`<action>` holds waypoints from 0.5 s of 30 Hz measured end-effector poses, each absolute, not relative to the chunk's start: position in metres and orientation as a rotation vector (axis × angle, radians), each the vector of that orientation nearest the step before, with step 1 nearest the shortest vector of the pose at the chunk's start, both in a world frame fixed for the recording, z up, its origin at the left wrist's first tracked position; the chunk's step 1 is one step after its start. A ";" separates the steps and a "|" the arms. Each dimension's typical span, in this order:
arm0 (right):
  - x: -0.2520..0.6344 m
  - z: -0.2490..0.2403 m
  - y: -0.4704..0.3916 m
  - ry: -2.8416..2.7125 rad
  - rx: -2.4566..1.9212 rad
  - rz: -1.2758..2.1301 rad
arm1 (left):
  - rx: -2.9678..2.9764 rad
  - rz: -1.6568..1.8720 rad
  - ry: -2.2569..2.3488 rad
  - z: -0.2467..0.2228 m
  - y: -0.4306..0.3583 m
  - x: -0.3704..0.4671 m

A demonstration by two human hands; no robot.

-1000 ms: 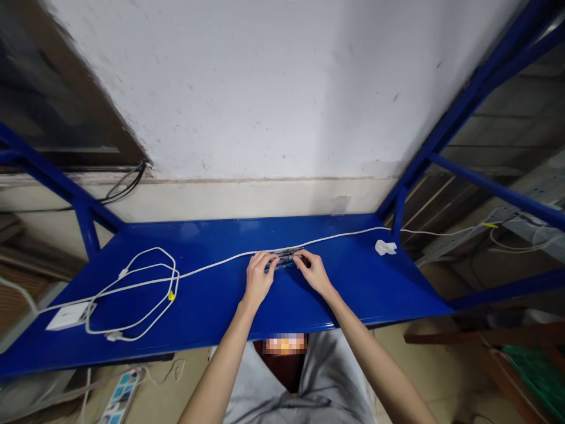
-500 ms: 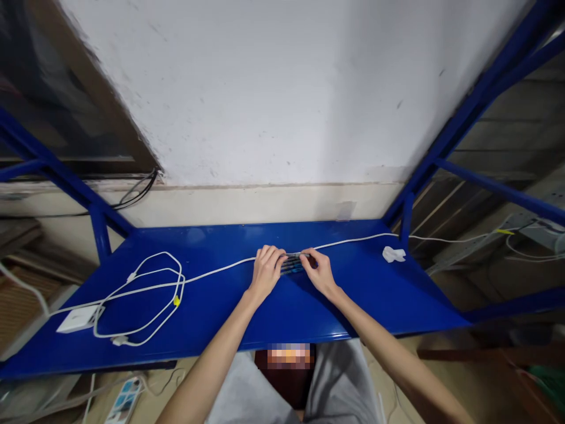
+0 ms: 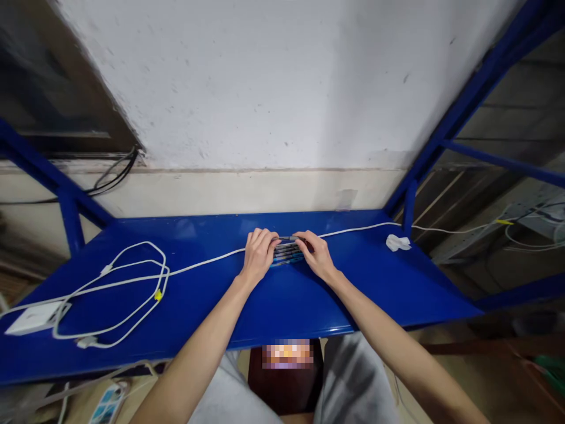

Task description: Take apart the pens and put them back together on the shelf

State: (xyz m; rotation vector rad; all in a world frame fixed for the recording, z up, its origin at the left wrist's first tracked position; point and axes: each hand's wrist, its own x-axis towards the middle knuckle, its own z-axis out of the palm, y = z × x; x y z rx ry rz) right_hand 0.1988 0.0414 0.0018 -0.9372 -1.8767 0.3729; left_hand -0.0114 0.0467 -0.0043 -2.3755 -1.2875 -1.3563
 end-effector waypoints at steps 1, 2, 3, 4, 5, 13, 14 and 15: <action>0.199 0.002 0.042 -1.885 -0.937 0.370 | -2.380 -1.358 -1.289 -0.004 0.046 -0.012; 0.199 0.002 0.043 -1.890 -0.940 0.369 | -2.382 -1.366 -1.291 -0.004 0.045 -0.012; 0.199 0.001 0.043 -1.892 -0.943 0.370 | -2.384 -1.377 -1.295 -0.005 0.044 -0.012; 0.200 0.000 0.044 -1.892 -0.946 0.374 | -2.386 -1.387 -1.301 -0.005 0.043 -0.012; 0.201 -0.001 0.044 -1.891 -0.950 0.380 | -2.386 -1.396 -1.309 -0.005 0.042 -0.011; 0.209 -0.008 0.044 -1.874 -1.069 0.447 | -2.412 -1.388 -1.275 -0.005 0.041 -0.010; 0.210 -0.009 0.044 -1.882 -1.063 0.434 | -2.411 -1.387 -1.278 -0.006 0.041 -0.009; 0.210 -0.009 0.044 -1.893 -1.054 0.422 | -2.409 -1.386 -1.282 -0.007 0.041 -0.009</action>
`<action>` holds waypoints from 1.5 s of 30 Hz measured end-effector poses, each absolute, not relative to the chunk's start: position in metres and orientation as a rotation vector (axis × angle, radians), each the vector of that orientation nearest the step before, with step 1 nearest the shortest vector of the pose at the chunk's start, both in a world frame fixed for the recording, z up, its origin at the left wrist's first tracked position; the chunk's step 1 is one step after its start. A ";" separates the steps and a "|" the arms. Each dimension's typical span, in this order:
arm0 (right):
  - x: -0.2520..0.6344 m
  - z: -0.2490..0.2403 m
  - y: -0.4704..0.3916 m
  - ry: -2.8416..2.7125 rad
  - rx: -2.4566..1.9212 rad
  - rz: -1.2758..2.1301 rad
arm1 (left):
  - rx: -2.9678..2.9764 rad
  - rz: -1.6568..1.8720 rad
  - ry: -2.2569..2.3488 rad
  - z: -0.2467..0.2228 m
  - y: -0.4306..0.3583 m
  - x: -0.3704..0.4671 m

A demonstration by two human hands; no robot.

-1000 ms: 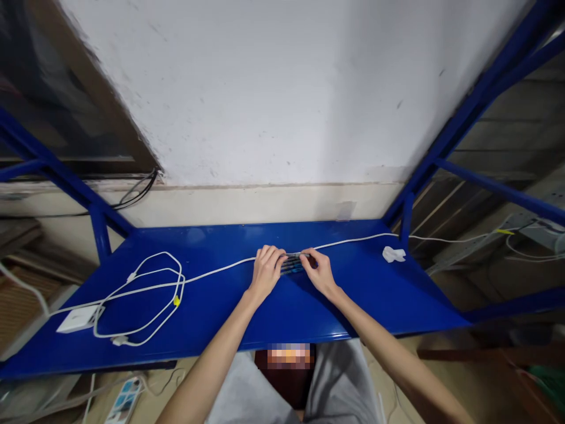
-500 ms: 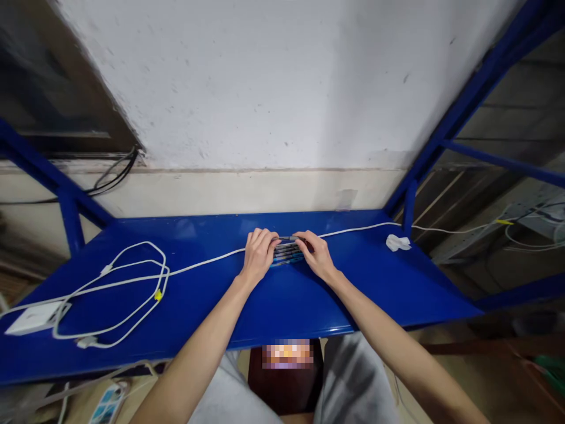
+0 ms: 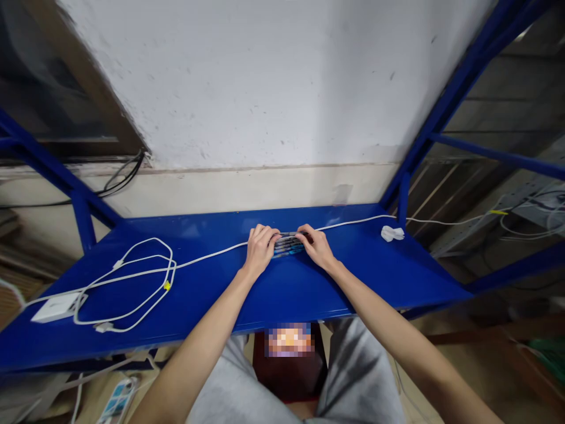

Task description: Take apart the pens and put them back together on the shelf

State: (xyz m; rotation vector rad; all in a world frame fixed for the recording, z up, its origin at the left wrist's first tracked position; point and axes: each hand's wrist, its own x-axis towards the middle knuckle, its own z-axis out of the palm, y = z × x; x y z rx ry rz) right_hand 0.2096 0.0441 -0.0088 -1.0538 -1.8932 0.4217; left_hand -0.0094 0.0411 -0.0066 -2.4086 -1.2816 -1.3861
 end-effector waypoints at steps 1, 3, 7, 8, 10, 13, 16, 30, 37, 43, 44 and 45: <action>0.210 -0.009 0.044 -1.902 -1.042 0.410 | -2.404 -1.389 -1.283 -0.007 0.041 -0.009; 0.209 -0.008 0.045 -1.914 -1.017 0.395 | -2.387 -1.401 -1.286 -0.009 0.039 -0.009; 0.210 -0.007 0.044 -1.946 -0.993 0.384 | -2.381 -1.409 -1.302 -0.009 0.034 -0.007; 0.211 -0.006 0.044 -1.954 -0.993 0.385 | -2.391 -1.400 -1.308 -0.008 0.033 -0.006; 0.211 -0.005 0.043 -1.965 -0.994 0.391 | -2.414 -1.385 -1.315 -0.007 0.031 -0.005; 0.210 -0.003 0.039 -1.954 -0.989 0.392 | -2.451 -1.387 -1.300 -0.005 0.029 -0.004; 0.208 0.000 0.036 -1.921 -0.981 0.385 | -2.504 -1.408 -1.272 -0.003 0.027 -0.002; 0.206 -0.003 0.036 -1.924 -1.048 0.449 | -2.510 -1.325 -1.375 -0.004 0.027 0.000; 0.206 -0.001 0.034 -1.866 -1.040 0.463 | -2.506 -1.333 -1.361 -0.006 0.028 -0.001; 0.205 0.000 0.038 -1.906 -1.056 0.413 | -2.515 -1.292 -1.389 -0.008 0.029 -0.002; 0.205 0.000 0.038 -1.908 -1.060 0.412 | -2.518 -1.287 -1.388 -0.008 0.029 -0.002; 0.205 -0.001 0.039 -1.906 -1.066 0.411 | -2.523 -1.285 -1.387 -0.009 0.029 -0.002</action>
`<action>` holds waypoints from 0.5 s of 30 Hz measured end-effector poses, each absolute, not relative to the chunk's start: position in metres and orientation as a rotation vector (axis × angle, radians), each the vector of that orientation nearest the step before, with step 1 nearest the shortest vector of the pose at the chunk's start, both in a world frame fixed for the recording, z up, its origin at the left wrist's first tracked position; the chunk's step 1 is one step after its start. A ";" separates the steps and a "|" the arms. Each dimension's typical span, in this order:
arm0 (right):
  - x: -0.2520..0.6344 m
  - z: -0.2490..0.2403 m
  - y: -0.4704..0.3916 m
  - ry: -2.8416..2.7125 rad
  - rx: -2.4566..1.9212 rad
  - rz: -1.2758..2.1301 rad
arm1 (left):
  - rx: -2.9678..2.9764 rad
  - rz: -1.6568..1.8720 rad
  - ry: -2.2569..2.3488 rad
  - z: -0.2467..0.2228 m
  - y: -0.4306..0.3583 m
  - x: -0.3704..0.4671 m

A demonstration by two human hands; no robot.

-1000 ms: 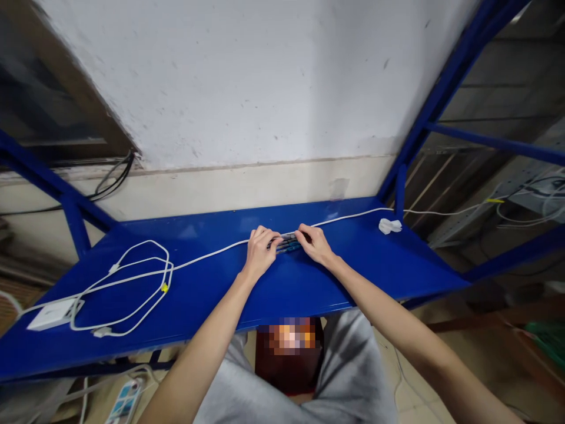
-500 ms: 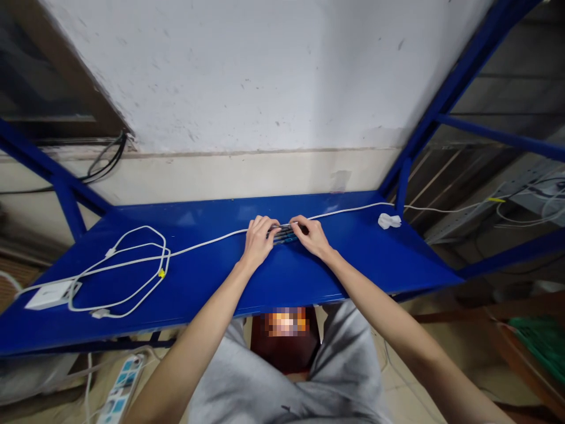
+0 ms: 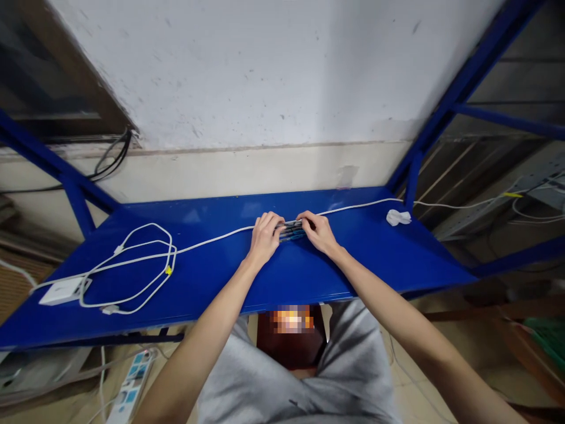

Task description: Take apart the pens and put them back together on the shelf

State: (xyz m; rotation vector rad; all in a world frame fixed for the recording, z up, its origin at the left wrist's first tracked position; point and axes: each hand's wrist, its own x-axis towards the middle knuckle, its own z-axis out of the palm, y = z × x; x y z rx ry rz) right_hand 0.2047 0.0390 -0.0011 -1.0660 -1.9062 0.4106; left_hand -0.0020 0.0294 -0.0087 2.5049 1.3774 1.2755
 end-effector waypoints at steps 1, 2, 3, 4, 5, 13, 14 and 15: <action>0.205 -0.002 0.039 -1.903 -1.072 0.411 | 2.503 1.272 1.374 -0.009 0.029 -0.002; 0.204 -0.003 0.039 -1.902 -1.077 0.415 | 2.499 1.265 1.370 -0.009 0.030 -0.002; 0.204 -0.004 0.039 -1.903 -1.082 0.423 | 2.496 1.255 1.367 -0.009 0.030 -0.002; 0.204 -0.005 0.038 -1.903 -1.091 0.430 | 2.494 1.241 1.363 -0.009 0.030 -0.002; 0.204 -0.005 0.038 -1.902 -1.104 0.433 | 2.494 1.228 1.357 -0.009 0.029 -0.001; 0.204 0.013 0.034 -1.698 -1.015 0.291 | 2.455 1.217 1.357 -0.005 0.029 0.000; 0.203 0.014 0.034 -1.708 -0.999 0.303 | 2.457 1.213 1.354 -0.005 0.029 0.000; 0.202 0.014 0.033 -1.740 -0.986 0.316 | 2.458 1.209 1.353 -0.006 0.029 0.000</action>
